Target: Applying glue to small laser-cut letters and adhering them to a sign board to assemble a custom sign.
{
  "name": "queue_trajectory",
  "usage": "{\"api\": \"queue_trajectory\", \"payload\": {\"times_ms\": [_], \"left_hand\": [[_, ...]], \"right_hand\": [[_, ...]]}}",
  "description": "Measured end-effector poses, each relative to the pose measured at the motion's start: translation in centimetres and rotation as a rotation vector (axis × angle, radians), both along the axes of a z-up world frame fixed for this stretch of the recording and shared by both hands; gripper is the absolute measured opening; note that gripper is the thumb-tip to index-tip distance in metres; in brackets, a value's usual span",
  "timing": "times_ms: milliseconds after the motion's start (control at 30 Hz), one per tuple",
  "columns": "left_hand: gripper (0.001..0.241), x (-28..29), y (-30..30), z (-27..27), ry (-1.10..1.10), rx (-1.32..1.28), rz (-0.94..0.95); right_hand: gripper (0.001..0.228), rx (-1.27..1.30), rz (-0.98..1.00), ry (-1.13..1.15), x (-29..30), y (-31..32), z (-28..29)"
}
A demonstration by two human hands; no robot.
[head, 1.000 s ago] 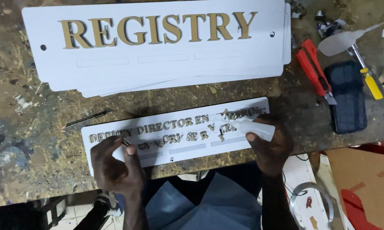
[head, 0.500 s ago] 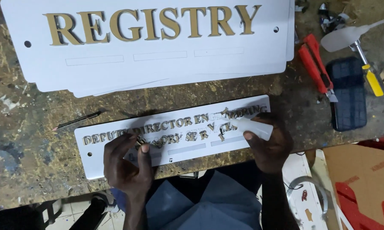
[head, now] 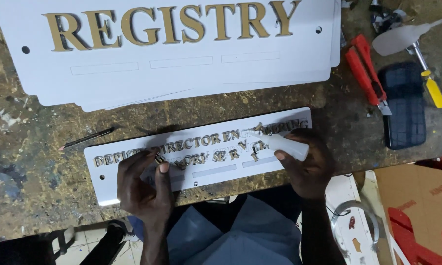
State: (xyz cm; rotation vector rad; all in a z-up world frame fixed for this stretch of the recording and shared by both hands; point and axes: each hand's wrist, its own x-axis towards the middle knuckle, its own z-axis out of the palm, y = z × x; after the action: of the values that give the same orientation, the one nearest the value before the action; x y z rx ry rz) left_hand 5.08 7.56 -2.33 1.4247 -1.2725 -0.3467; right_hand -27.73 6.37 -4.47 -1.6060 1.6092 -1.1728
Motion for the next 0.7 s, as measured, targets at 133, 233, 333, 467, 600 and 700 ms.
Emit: {"api": "queue_trajectory", "payload": {"times_ms": [133,233,333,467,600,700], "left_hand": [[0.019,0.1,0.3,-0.1,0.0,0.027,-0.006],[0.02,0.1,0.3,0.0,-0.016,0.039,-0.009],[0.02,0.1,0.2,-0.1,-0.013,0.033,-0.016],[0.021,0.1,0.1,-0.1,0.002,0.037,-0.02],[0.021,0.1,0.3,0.1,-0.005,0.065,-0.012],[0.021,0.1,0.1,-0.1,-0.025,0.039,-0.014]], "right_hand": [[0.039,0.039,-0.009,-0.03,-0.1,0.3,-0.8],[0.037,0.037,-0.044,-0.051,0.1,0.0,-0.2],[0.036,-0.04,-0.01,0.08,0.3,-0.4,0.4],[0.036,-0.018,-0.061,-0.011,0.5,0.1,-0.7],[0.036,0.0,-0.03,-0.012,0.1,0.0,-0.5],[0.038,0.022,-0.073,0.019,0.3,0.2,-0.3]]}}
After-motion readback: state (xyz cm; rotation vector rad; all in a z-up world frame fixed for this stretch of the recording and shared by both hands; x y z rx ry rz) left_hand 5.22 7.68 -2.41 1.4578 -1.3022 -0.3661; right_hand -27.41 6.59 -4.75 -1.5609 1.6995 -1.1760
